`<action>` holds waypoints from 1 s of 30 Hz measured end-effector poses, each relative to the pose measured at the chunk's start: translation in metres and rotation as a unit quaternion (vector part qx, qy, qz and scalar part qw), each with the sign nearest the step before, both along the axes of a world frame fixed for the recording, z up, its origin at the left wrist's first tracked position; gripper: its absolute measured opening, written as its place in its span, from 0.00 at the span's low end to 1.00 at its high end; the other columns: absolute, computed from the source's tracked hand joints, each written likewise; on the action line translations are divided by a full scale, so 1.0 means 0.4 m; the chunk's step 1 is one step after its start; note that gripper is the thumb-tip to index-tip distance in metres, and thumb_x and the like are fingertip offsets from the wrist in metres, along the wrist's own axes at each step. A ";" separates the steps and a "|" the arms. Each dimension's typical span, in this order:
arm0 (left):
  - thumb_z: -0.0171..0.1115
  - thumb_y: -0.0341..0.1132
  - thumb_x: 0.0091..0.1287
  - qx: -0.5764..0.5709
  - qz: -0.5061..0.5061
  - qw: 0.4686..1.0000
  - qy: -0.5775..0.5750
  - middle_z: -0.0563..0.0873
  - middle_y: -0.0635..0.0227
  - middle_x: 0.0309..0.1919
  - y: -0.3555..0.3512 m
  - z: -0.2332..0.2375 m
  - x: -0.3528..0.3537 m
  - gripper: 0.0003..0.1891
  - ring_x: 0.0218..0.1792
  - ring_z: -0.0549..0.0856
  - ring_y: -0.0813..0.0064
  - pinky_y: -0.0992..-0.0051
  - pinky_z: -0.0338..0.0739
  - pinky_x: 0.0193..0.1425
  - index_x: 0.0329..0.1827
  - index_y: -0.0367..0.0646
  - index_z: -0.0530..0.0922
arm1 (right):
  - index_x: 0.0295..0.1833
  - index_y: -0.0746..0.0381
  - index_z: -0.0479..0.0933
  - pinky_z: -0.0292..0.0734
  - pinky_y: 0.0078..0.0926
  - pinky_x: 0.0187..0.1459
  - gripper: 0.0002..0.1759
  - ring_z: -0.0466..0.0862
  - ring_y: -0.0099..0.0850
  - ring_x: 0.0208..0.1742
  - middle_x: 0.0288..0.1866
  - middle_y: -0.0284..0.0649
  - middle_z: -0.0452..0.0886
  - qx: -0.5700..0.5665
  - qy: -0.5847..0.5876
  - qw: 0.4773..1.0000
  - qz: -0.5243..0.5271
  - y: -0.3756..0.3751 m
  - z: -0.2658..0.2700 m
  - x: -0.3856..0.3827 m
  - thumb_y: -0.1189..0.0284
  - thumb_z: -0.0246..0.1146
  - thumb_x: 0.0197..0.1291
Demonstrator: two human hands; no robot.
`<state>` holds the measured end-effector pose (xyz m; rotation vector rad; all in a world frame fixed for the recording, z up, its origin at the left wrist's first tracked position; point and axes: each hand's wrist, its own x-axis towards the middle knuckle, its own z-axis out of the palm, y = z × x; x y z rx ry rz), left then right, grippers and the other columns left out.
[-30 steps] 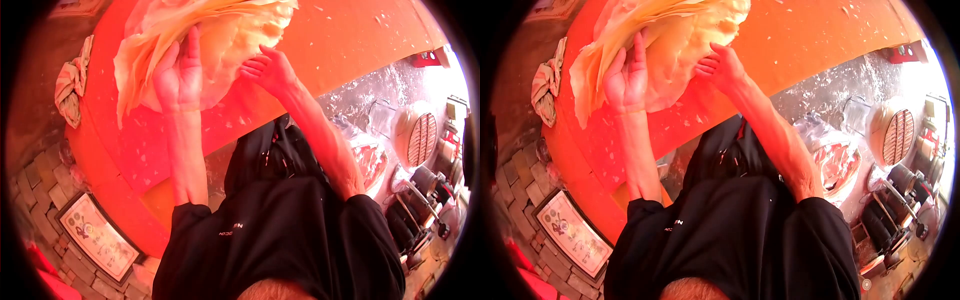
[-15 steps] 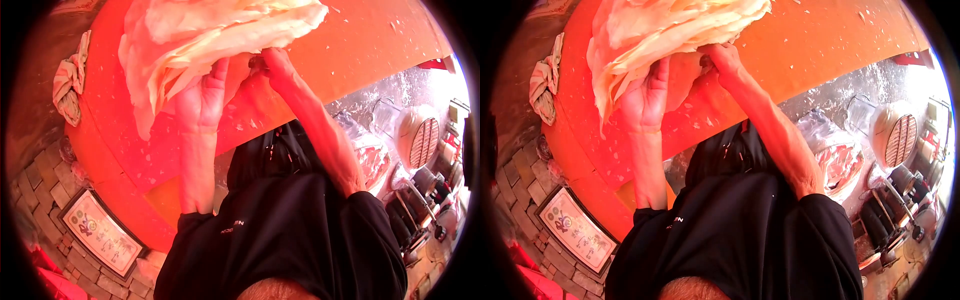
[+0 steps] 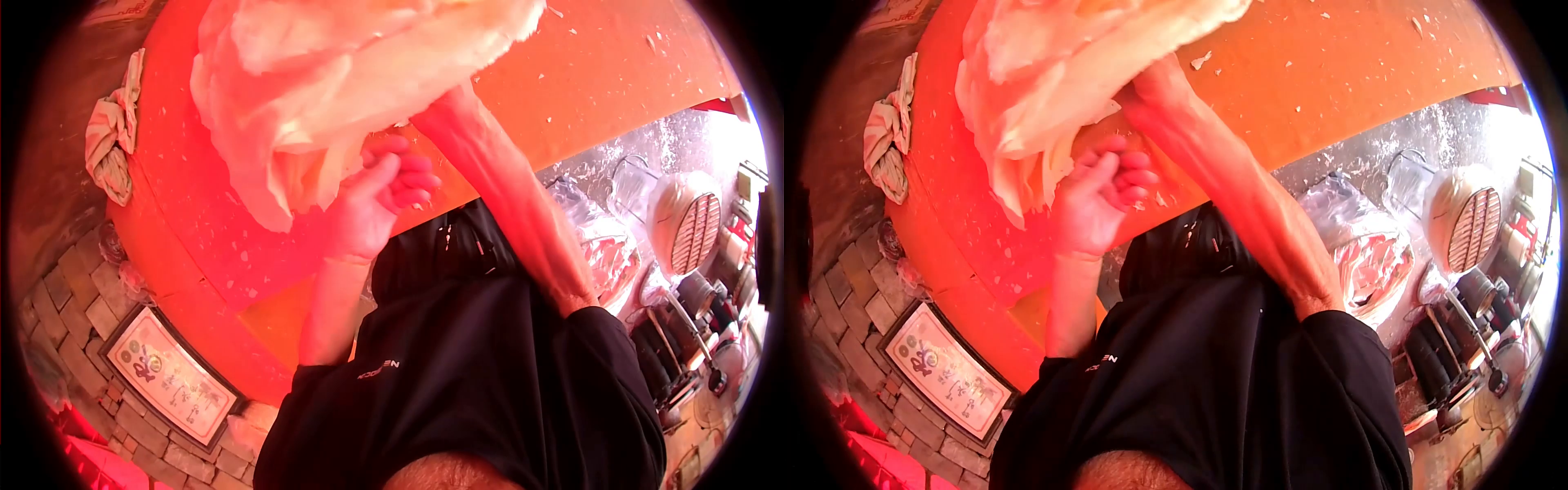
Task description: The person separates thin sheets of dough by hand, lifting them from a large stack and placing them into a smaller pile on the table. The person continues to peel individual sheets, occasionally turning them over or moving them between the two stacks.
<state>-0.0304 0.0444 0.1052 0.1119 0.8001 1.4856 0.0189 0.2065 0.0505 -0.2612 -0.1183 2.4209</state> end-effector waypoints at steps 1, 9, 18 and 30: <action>0.50 0.31 0.75 -0.086 -0.037 0.995 0.042 0.82 0.54 0.51 -0.010 -0.018 0.024 0.13 0.50 0.84 0.64 0.62 0.84 0.53 0.58 0.35 0.73 | 0.55 0.62 0.75 0.81 0.36 0.52 0.14 0.81 0.33 0.51 0.52 0.41 0.81 0.010 -0.054 0.998 0.004 0.003 0.030 -0.014 0.71 0.61 0.65; 0.51 0.36 0.75 -0.211 0.250 0.942 0.077 0.80 0.55 0.49 0.045 -0.218 -0.076 0.13 0.52 0.81 0.61 0.61 0.78 0.61 0.54 0.37 0.72 | 0.45 0.69 0.77 0.83 0.48 0.53 0.10 0.84 0.42 0.47 0.43 0.46 0.82 0.036 -0.207 0.977 0.026 0.056 0.151 -0.058 0.75 0.63 0.61; 0.54 0.42 0.72 0.099 0.313 0.937 -0.118 0.78 0.60 0.61 0.023 -0.240 -0.170 0.21 0.60 0.77 0.60 0.53 0.70 0.69 0.63 0.39 0.74 | 0.53 0.68 0.74 0.80 0.38 0.51 0.13 0.81 0.37 0.49 0.51 0.46 0.80 -0.030 -0.103 0.994 0.033 0.042 -0.008 -0.030 0.75 0.61 0.65; 0.54 0.43 0.72 -0.055 0.325 0.943 -0.040 0.78 0.61 0.61 -0.006 -0.261 -0.134 0.22 0.61 0.77 0.61 0.54 0.70 0.68 0.64 0.40 0.73 | 0.59 0.60 0.73 0.82 0.40 0.53 0.23 0.83 0.37 0.50 0.51 0.39 0.83 -0.002 -0.042 0.998 0.038 -0.043 -0.123 0.182 0.54 0.56 0.69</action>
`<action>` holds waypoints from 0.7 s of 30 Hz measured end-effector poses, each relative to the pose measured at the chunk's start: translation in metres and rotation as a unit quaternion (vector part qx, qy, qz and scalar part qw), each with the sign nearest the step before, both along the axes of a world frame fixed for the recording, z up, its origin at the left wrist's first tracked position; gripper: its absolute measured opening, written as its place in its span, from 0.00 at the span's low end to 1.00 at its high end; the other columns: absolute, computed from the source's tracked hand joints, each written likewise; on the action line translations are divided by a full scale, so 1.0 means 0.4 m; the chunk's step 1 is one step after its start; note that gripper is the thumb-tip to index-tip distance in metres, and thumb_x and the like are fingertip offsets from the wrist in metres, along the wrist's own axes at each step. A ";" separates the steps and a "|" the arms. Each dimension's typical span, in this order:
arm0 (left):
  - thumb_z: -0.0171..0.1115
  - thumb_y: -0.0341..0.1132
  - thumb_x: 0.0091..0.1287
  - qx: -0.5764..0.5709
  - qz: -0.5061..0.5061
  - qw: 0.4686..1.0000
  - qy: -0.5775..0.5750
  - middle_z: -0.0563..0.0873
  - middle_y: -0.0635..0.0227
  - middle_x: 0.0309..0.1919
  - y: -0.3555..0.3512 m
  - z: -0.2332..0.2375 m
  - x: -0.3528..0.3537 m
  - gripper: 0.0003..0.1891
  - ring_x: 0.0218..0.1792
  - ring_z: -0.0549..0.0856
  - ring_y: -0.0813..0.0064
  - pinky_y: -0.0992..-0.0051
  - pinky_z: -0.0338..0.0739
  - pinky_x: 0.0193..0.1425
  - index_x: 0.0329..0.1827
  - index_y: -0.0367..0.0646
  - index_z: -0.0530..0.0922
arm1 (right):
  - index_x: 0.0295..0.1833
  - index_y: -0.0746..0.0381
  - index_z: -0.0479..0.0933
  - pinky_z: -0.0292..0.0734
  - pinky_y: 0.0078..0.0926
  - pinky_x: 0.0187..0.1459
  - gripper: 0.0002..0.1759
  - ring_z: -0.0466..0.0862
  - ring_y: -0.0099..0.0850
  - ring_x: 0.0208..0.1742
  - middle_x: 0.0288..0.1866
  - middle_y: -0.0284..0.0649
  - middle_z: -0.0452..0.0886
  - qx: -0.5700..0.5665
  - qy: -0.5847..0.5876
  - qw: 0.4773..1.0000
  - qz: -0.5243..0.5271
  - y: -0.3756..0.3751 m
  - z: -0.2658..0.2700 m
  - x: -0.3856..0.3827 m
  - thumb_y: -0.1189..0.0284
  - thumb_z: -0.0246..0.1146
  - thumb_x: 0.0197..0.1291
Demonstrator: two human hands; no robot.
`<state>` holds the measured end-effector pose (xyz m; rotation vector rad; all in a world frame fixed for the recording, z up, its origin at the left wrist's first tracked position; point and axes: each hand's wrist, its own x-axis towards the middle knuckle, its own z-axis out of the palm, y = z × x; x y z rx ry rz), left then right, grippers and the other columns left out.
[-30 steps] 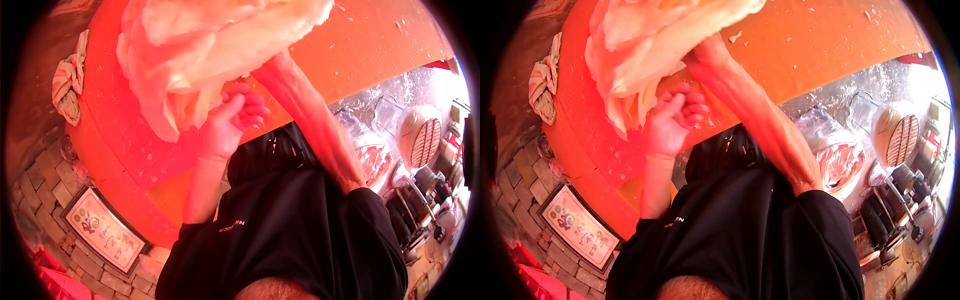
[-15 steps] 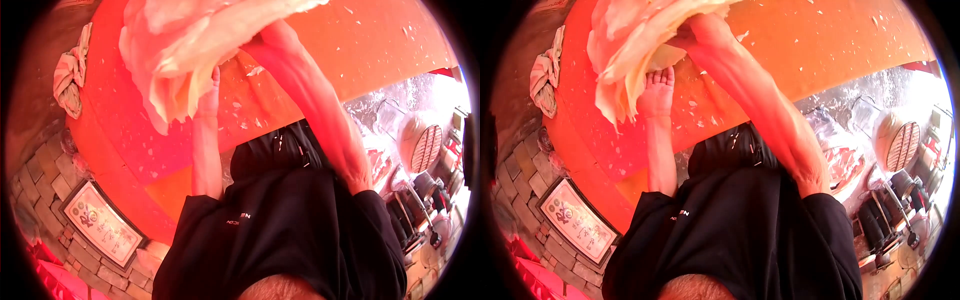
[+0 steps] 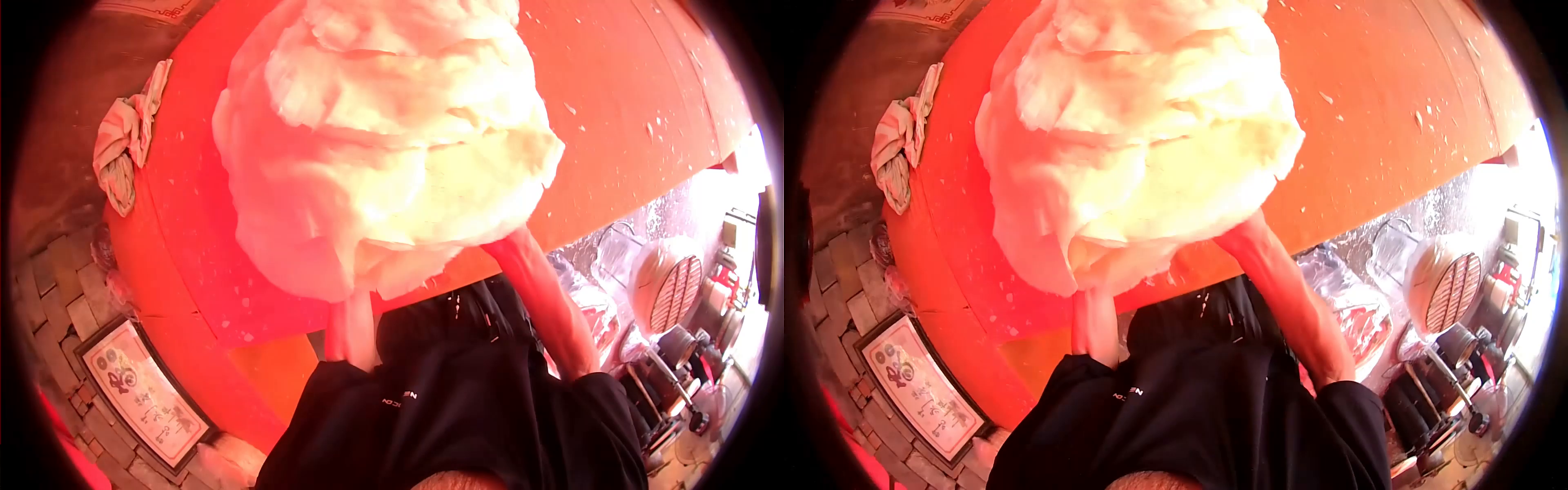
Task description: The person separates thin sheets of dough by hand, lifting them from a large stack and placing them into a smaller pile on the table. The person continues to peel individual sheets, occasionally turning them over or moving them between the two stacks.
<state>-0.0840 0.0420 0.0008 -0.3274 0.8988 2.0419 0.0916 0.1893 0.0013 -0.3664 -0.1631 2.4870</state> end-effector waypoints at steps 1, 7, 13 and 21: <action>0.54 0.43 0.72 -0.015 0.001 1.000 0.001 0.78 0.61 0.61 -0.003 -0.008 -0.002 0.22 0.61 0.77 0.61 0.54 0.70 0.68 0.64 0.40 0.73 | 0.57 0.64 0.74 0.80 0.36 0.50 0.19 0.82 0.35 0.48 0.50 0.42 0.81 0.195 -0.184 0.961 0.071 0.012 0.090 0.027 0.64 0.61 0.65; 0.54 0.43 0.72 -0.101 0.000 0.995 -0.002 0.78 0.61 0.61 -0.042 -0.037 0.009 0.23 0.61 0.77 0.62 0.55 0.70 0.68 0.64 0.40 0.72 | 0.50 0.66 0.81 0.80 0.24 0.44 0.14 0.84 0.22 0.40 0.36 0.38 0.86 0.353 -0.359 0.711 0.492 0.083 0.324 0.212 0.74 0.68 0.59; 0.54 0.44 0.72 -0.148 -0.013 0.989 -0.002 0.78 0.61 0.61 -0.055 -0.058 0.009 0.23 0.61 0.77 0.62 0.56 0.70 0.68 0.65 0.40 0.72 | 0.47 0.67 0.82 0.79 0.27 0.40 0.13 0.86 0.29 0.36 0.35 0.45 0.86 0.626 -0.473 0.583 0.211 0.295 0.537 -0.026 0.70 0.68 0.60; 0.54 0.44 0.73 -0.208 -0.053 0.977 0.012 0.78 0.61 0.61 -0.020 -0.106 0.017 0.24 0.61 0.77 0.63 0.57 0.70 0.68 0.66 0.40 0.71 | 0.57 0.66 0.74 0.64 0.60 0.51 0.36 0.73 0.54 0.46 0.49 0.58 0.74 0.827 -0.453 0.328 -0.059 0.296 0.302 -0.411 0.45 0.58 0.56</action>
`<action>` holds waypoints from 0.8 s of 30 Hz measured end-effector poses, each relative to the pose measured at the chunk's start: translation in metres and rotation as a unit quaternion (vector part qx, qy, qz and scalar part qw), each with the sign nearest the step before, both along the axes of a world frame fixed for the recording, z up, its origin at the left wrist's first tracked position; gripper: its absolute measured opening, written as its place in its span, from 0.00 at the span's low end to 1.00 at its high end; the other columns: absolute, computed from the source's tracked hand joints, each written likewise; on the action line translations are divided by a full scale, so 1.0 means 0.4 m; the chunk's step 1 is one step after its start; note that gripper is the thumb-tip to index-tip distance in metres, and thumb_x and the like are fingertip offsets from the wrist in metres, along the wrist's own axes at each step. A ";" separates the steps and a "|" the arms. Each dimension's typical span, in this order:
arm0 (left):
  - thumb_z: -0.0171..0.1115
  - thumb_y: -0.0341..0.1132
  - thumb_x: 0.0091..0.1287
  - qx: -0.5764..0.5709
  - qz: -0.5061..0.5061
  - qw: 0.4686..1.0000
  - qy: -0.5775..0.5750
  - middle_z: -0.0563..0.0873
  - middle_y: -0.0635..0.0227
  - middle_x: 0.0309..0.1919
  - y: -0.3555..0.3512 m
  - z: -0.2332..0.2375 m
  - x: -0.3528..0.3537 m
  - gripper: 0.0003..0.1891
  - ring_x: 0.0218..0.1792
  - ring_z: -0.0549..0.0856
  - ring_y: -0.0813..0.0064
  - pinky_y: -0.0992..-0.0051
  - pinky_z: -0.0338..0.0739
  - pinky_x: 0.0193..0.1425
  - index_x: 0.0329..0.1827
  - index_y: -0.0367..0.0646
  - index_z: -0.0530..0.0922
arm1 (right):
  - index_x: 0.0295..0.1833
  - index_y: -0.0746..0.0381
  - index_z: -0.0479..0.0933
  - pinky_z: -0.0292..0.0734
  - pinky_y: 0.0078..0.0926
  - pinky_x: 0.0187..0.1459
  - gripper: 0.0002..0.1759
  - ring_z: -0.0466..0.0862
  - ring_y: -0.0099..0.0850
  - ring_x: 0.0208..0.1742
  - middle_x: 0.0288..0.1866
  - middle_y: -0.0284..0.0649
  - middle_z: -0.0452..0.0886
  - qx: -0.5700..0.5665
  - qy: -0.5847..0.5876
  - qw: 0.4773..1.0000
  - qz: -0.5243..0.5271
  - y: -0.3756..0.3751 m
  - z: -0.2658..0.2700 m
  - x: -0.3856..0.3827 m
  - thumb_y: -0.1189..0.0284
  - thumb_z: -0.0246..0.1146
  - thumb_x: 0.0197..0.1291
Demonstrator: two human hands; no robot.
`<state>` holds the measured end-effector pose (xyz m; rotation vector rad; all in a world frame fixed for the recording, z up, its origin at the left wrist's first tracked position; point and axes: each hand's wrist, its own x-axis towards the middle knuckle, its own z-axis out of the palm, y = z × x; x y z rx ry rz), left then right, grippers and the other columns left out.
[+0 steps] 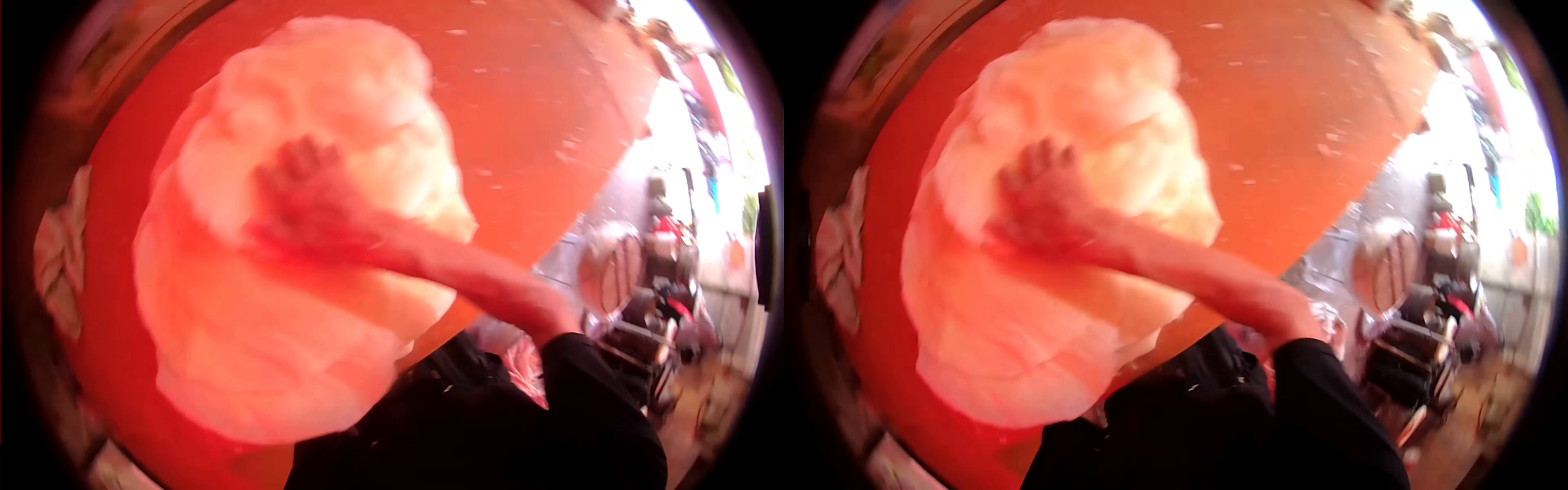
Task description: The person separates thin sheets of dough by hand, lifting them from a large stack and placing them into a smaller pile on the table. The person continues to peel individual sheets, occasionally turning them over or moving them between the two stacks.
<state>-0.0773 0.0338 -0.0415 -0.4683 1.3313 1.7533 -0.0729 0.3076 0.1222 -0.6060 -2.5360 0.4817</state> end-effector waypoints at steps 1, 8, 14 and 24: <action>0.54 0.44 0.73 -0.005 -0.012 1.000 0.001 0.78 0.61 0.61 0.014 -0.012 0.004 0.24 0.61 0.77 0.63 0.57 0.70 0.68 0.66 0.40 0.71 | 0.63 0.65 0.73 0.60 0.64 0.59 0.41 0.70 0.63 0.60 0.59 0.66 0.72 -0.023 -0.050 0.998 -0.006 -0.010 -0.056 -0.006 0.40 0.49 0.61; 0.54 0.45 0.73 -0.058 -0.053 0.996 0.032 0.78 0.61 0.61 0.078 -0.025 0.027 0.24 0.61 0.77 0.64 0.58 0.70 0.68 0.67 0.40 0.71 | 0.68 0.71 0.65 0.42 0.72 0.69 0.50 0.53 0.75 0.71 0.68 0.78 0.56 -0.134 0.078 0.987 -0.041 -0.054 -0.088 0.000 0.39 0.57 0.52; 0.54 0.45 0.73 -0.069 -0.089 0.991 0.072 0.78 0.61 0.61 0.152 -0.009 0.071 0.25 0.61 0.77 0.65 0.59 0.70 0.68 0.67 0.40 0.70 | 0.71 0.72 0.61 0.41 0.74 0.68 0.53 0.51 0.78 0.71 0.69 0.81 0.51 -0.167 0.110 0.980 0.004 -0.024 -0.013 0.088 0.38 0.57 0.53; 0.54 0.46 0.73 -0.042 -0.166 0.972 0.162 0.78 0.62 0.62 0.423 0.103 0.263 0.26 0.61 0.77 0.66 0.60 0.70 0.67 0.68 0.40 0.69 | 0.69 0.73 0.62 0.36 0.76 0.67 0.56 0.45 0.78 0.73 0.72 0.80 0.46 -0.072 0.209 0.975 -0.018 0.133 0.243 0.450 0.32 0.47 0.54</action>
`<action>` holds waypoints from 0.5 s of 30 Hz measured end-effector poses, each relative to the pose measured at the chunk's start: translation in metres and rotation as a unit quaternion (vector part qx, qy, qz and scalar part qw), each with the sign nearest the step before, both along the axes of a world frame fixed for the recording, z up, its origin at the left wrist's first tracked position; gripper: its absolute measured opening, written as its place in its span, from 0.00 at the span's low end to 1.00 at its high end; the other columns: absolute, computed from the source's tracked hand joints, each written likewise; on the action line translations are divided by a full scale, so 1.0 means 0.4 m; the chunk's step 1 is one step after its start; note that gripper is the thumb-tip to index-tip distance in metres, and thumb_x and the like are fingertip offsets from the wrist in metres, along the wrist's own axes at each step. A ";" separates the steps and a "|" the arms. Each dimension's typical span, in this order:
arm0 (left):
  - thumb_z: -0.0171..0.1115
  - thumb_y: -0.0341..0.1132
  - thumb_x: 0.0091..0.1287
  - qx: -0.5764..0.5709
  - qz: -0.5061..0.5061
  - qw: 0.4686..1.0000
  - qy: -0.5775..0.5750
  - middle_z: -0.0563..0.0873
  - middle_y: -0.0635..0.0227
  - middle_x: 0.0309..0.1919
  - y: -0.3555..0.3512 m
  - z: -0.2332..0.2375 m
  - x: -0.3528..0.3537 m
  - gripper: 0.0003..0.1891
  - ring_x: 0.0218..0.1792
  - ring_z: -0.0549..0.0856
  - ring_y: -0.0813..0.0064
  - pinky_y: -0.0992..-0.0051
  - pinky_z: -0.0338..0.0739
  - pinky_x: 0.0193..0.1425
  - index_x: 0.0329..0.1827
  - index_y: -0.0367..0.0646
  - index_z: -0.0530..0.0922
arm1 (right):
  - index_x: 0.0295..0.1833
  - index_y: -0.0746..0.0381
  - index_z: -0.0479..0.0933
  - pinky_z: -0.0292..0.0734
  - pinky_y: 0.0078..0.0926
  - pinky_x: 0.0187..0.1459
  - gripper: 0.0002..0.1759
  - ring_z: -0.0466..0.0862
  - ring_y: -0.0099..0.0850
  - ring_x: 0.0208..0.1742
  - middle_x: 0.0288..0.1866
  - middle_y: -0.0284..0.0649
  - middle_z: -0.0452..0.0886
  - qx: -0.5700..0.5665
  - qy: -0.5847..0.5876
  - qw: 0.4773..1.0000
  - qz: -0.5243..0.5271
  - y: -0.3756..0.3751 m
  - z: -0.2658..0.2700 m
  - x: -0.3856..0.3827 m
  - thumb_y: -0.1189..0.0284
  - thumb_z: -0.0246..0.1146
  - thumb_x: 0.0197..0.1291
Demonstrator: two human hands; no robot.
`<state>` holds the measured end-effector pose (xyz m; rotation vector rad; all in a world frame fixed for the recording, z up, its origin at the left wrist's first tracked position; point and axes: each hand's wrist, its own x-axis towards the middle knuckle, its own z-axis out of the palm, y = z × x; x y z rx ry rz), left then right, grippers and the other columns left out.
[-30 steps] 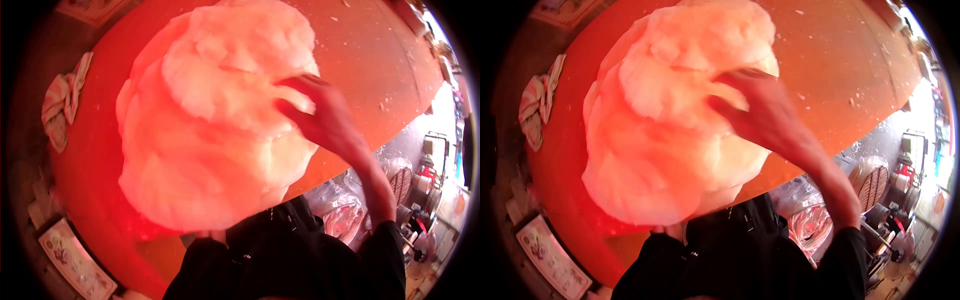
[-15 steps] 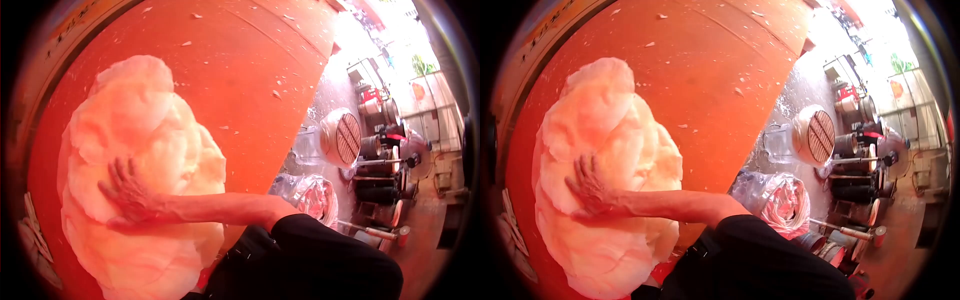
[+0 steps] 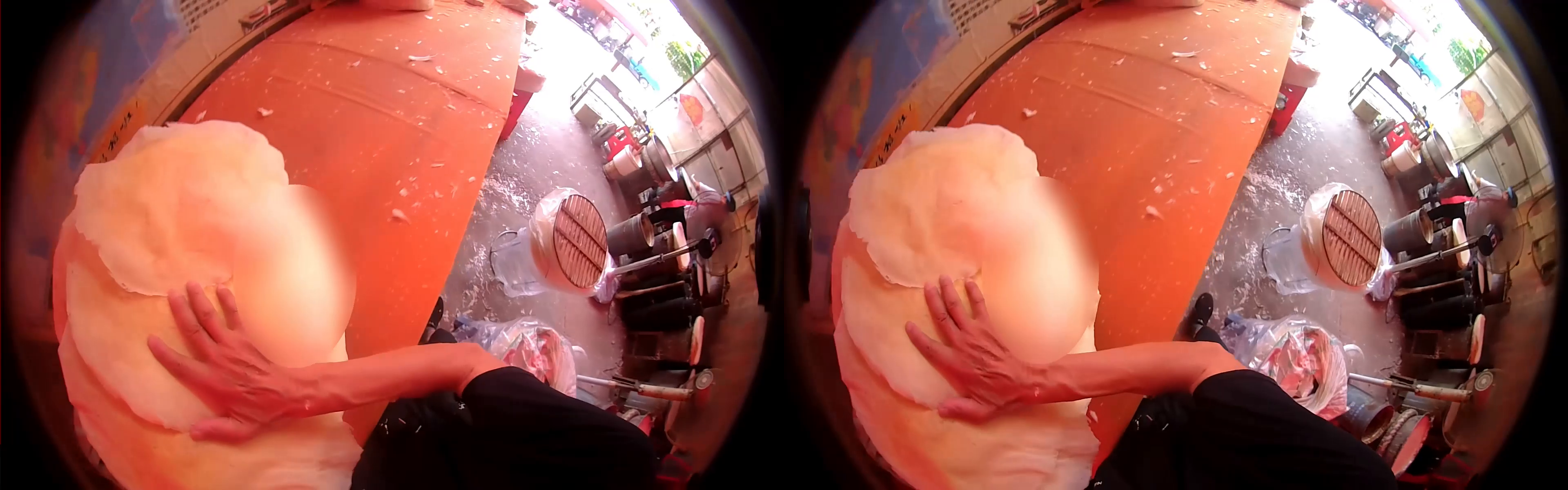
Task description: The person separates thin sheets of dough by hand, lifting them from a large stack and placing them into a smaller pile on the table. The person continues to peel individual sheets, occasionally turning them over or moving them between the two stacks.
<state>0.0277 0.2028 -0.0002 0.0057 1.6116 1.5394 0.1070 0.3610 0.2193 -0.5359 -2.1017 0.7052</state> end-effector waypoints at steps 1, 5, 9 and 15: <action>0.54 0.46 0.73 0.005 -0.012 1.000 0.009 0.78 0.62 0.62 0.042 0.013 0.035 0.26 0.61 0.77 0.66 0.61 0.70 0.67 0.68 0.40 0.69 | 0.69 0.73 0.62 0.36 0.76 0.67 0.56 0.45 0.78 0.73 0.72 0.80 0.46 0.008 0.009 1.000 -0.005 0.029 0.015 0.059 0.32 0.47 0.54; 0.54 0.46 0.73 0.027 -0.064 0.996 0.046 0.78 0.62 0.62 0.223 0.084 0.214 0.26 0.61 0.77 0.66 0.61 0.70 0.67 0.69 0.40 0.69 | 0.71 0.70 0.60 0.34 0.77 0.67 0.55 0.44 0.77 0.74 0.73 0.78 0.44 0.057 -0.005 0.997 -0.055 0.165 0.056 0.326 0.31 0.44 0.56; 0.54 0.46 0.73 0.057 -0.104 0.991 0.061 0.78 0.62 0.62 0.392 0.157 0.398 0.26 0.61 0.77 0.67 0.62 0.70 0.67 0.69 0.40 0.69 | 0.73 0.66 0.60 0.35 0.76 0.68 0.54 0.44 0.76 0.75 0.74 0.77 0.45 0.070 -0.038 0.989 -0.128 0.299 0.103 0.588 0.33 0.51 0.54; 0.54 0.46 0.73 0.087 -0.169 0.979 0.074 0.78 0.62 0.62 0.639 0.226 0.618 0.27 0.61 0.77 0.67 0.63 0.70 0.67 0.70 0.40 0.68 | 0.73 0.60 0.62 0.43 0.75 0.66 0.53 0.50 0.74 0.73 0.74 0.74 0.49 0.085 -0.065 0.963 -0.247 0.482 0.094 0.887 0.30 0.51 0.54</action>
